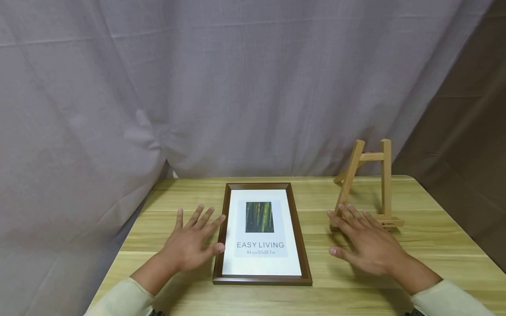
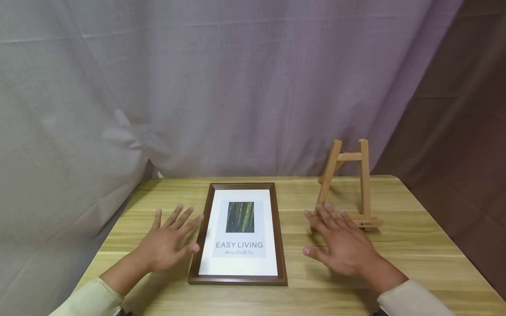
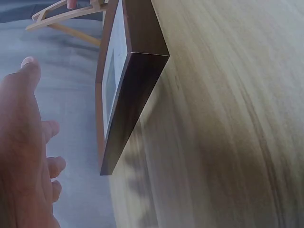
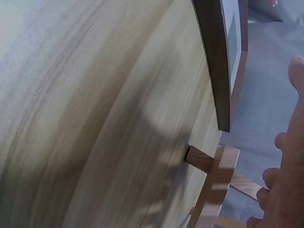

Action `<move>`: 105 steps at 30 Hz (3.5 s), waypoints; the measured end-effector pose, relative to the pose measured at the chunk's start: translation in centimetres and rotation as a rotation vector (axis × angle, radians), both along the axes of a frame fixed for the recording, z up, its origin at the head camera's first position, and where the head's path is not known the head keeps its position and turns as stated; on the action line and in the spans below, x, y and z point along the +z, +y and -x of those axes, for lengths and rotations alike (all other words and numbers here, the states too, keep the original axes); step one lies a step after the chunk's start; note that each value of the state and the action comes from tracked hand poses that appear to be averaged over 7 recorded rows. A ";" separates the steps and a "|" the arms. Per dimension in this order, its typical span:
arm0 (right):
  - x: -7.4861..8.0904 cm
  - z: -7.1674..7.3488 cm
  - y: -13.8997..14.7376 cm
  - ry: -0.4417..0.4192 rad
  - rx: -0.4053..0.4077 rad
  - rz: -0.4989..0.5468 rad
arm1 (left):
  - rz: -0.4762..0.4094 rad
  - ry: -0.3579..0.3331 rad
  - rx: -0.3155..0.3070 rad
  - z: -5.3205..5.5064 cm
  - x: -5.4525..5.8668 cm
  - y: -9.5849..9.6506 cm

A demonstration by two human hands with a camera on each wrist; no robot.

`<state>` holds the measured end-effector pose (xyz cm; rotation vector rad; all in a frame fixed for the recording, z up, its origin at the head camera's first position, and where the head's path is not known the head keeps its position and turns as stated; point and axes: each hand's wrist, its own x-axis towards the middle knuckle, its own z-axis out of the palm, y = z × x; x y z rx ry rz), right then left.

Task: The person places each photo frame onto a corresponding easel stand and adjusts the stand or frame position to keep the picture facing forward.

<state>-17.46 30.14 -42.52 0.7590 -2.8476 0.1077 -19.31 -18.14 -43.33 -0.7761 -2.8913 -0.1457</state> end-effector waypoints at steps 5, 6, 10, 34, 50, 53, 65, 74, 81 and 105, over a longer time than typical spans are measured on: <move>-0.3 -0.3 0.0 0.015 0.007 0.010 | -0.006 -0.014 0.006 -0.1 -0.5 -0.2; -0.3 -0.4 -0.1 0.020 0.011 0.011 | -0.006 -0.017 0.007 -0.1 -0.5 -0.2; -0.5 -0.5 -0.3 0.031 0.035 0.012 | -0.014 -0.046 0.006 -0.1 -0.8 -0.1; -1.5 -1.6 -1.4 0.058 0.070 0.021 | -0.032 -0.121 0.025 -0.4 -2.2 0.3; -2.2 -1.6 -1.8 0.034 0.090 0.120 | -0.069 -0.157 0.056 -0.5 -2.5 0.7; -2.3 -1.7 -2.1 0.008 0.092 0.146 | -0.079 -0.161 0.071 -0.4 -2.7 0.8; -3.3 -1.8 -3.5 -0.133 0.100 0.198 | -0.084 -0.153 0.077 -0.2 -3.2 1.0; -3.9 -1.7 -4.5 -0.207 0.093 0.199 | -0.087 -0.167 0.046 -0.4 -3.5 1.3; -4.3 -1.6 -5.3 -0.207 0.125 0.189 | -0.134 -0.228 0.061 -0.5 -3.4 1.8; -4.8 -1.3 -7.4 -0.193 0.147 0.238 | -0.309 -0.357 0.140 -0.8 -3.3 2.7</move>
